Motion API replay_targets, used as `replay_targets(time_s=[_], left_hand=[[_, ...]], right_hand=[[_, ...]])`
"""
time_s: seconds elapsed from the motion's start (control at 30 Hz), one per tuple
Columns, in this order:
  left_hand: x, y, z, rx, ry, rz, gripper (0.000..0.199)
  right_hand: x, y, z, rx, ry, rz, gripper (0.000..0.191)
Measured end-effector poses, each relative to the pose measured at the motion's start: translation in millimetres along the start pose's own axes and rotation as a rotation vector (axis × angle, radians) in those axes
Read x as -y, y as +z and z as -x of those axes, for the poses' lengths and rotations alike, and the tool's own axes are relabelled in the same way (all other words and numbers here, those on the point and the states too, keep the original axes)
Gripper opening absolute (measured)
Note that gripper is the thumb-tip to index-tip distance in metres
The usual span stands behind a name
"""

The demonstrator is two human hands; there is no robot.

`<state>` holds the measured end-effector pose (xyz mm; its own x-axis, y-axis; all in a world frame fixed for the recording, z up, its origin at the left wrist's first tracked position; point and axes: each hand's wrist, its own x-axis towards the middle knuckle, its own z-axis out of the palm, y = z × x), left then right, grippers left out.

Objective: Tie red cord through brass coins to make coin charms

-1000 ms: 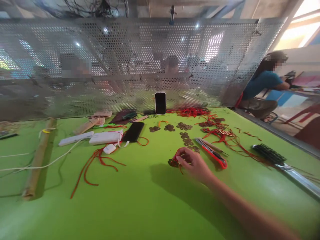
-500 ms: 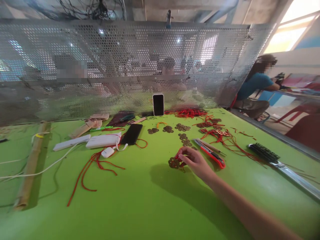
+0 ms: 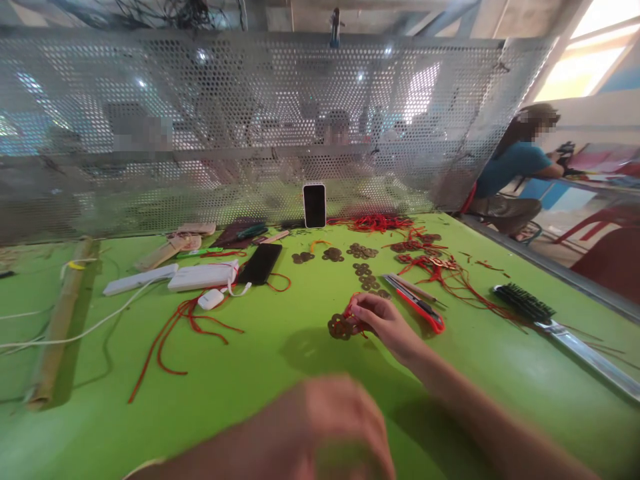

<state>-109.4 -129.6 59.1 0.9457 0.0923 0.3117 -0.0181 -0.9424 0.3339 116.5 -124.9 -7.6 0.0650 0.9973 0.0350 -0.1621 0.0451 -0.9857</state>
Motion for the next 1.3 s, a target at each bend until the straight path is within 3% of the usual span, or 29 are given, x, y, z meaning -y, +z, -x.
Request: replay_targets(time_s=[0.07, 0.13, 0.2, 0.4, 0.67, 1.0, 1.3], left_hand=[[29, 14.2, -27, -0.179, -0.162, -0.001, 0.023], [53, 29.4, -45, -0.485, -0.411, 0.079, 0.018], [67, 42.3, -51, -0.566, -0.495, 0.26, 0.019], [67, 60.9, -44, -0.55, -0.548, 0.524, 0.006], [71, 65.2, -42, -0.54, -0.606, 0.583, 0.01], [70, 65.2, -40, -0.525, -0.615, 0.67, 0.012], [72, 65.8, -40, -0.528, -0.63, 0.72, 0.011]], right_hand=[[2, 0, 1, 0.009, -0.001, -0.013, 0.024], [4, 0, 2, 0.017, 0.001, -0.021, 0.024], [4, 0, 2, 0.025, 0.006, -0.023, 0.024], [-2, -1, 1, 0.059, 0.034, -0.015, 0.02], [-2, -2, 3, 0.097, 0.015, 0.15, 0.016], [-2, -3, 5, 0.142, 0.059, 0.123, 0.012], [1, -3, 3, 0.104, 0.021, 0.166, 0.014]])
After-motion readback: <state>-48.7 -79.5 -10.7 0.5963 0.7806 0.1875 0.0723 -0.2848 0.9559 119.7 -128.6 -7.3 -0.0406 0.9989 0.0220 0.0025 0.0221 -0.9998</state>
